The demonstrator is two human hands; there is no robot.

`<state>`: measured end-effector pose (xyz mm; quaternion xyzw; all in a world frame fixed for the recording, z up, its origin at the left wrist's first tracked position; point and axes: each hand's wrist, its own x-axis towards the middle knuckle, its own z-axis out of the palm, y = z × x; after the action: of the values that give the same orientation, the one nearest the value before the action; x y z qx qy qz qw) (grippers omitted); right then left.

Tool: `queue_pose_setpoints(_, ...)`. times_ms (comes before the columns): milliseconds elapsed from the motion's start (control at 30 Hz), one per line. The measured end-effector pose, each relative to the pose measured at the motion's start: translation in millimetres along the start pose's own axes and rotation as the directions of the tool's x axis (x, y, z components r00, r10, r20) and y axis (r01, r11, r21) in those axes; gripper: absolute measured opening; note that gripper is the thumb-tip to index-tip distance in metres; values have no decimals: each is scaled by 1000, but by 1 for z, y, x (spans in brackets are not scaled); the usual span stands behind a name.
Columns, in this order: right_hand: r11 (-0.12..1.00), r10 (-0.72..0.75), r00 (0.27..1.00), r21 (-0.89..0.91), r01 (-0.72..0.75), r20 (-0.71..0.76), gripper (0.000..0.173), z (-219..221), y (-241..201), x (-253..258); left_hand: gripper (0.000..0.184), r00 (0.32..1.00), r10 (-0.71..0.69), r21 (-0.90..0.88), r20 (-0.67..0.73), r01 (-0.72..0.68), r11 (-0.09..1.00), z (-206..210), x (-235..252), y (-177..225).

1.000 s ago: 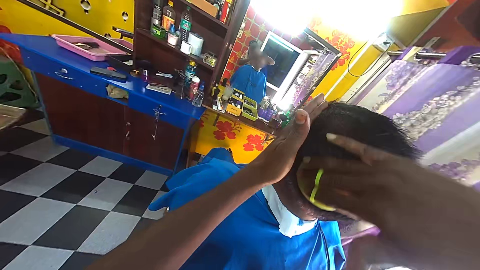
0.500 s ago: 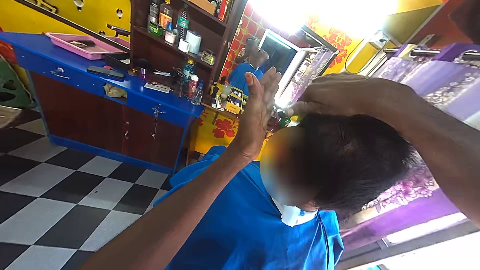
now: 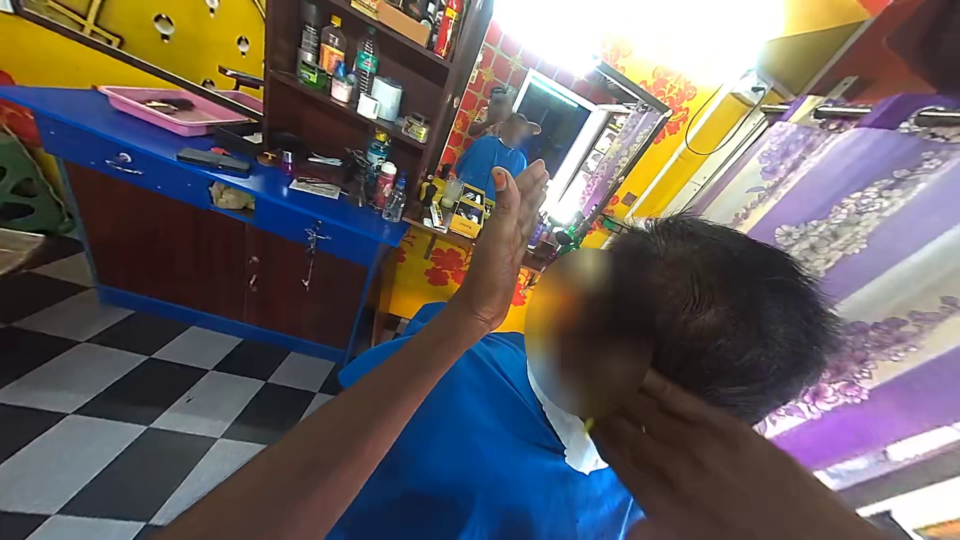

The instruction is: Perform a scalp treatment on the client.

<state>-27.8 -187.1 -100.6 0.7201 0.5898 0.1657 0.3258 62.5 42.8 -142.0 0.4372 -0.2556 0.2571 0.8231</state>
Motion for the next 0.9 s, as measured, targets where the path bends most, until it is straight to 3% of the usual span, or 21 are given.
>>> queue_pose_setpoints(67, 970, -178, 979, 185, 157, 102, 67, -13, 9, -6, 77, 1000, 14, -18, -9, -14, 1000, 0, 1, 0)
queue_pose_setpoints(133, 850, -324, 945, 452, 273, 40, 64, -32, 41, -4, 76, 1000, 14, -32, -25, -15, 999, 0, 4, -3)
queue_pose_setpoints(200, 788, -204, 967, 560, 255, -152, 59, -51, 86, 4, 76, 998, -19, -65, -51, 16, 998, 2, 10, -9)
queue_pose_setpoints(300, 843, 195, 948, 537, -32, -250, 66, -67, 159, 18, 77, 993, -93, -99, -78, 86, 991, 11, 20, -19)
queue_pose_setpoints(400, 757, 407, 913, 568, -323, -23, 69, -53, 205, 42, 81, 966, -249, -23, -70, 248, 968, 26, 30, -27)
queue_pose_setpoints(500, 567, 401, 854, 642, -516, 332, 69, -40, 208, 59, 86, 895, -446, 77, -16, 446, 892, 38, 39, -34)
queue_pose_setpoints(567, 544, 347, 856, 662, -517, 383, 69, -46, 197, 56, 87, 868, -488, 65, 92, 484, 873, 48, 34, -30)
queue_pose_setpoints(633, 627, 292, 920, 674, -391, 261, 70, -59, 187, 40, 83, 908, -363, 43, 208, 362, 931, 56, 25, -28)
queue_pose_setpoints(733, 821, 134, 991, 559, -115, 7, 78, -63, 168, 11, 74, 941, -25, 135, 337, -22, 991, 59, 12, -27)
queue_pose_setpoints(800, 894, 62, 981, 447, 27, -182, 75, -59, 140, -7, 81, 906, 156, 207, 394, -253, 945, 62, 2, -24)
queue_pose_setpoints(900, 974, -1, 933, 212, 83, -360, 69, -35, 95, -29, 100, 826, 280, 267, 489, -447, 854, 68, -15, -16)
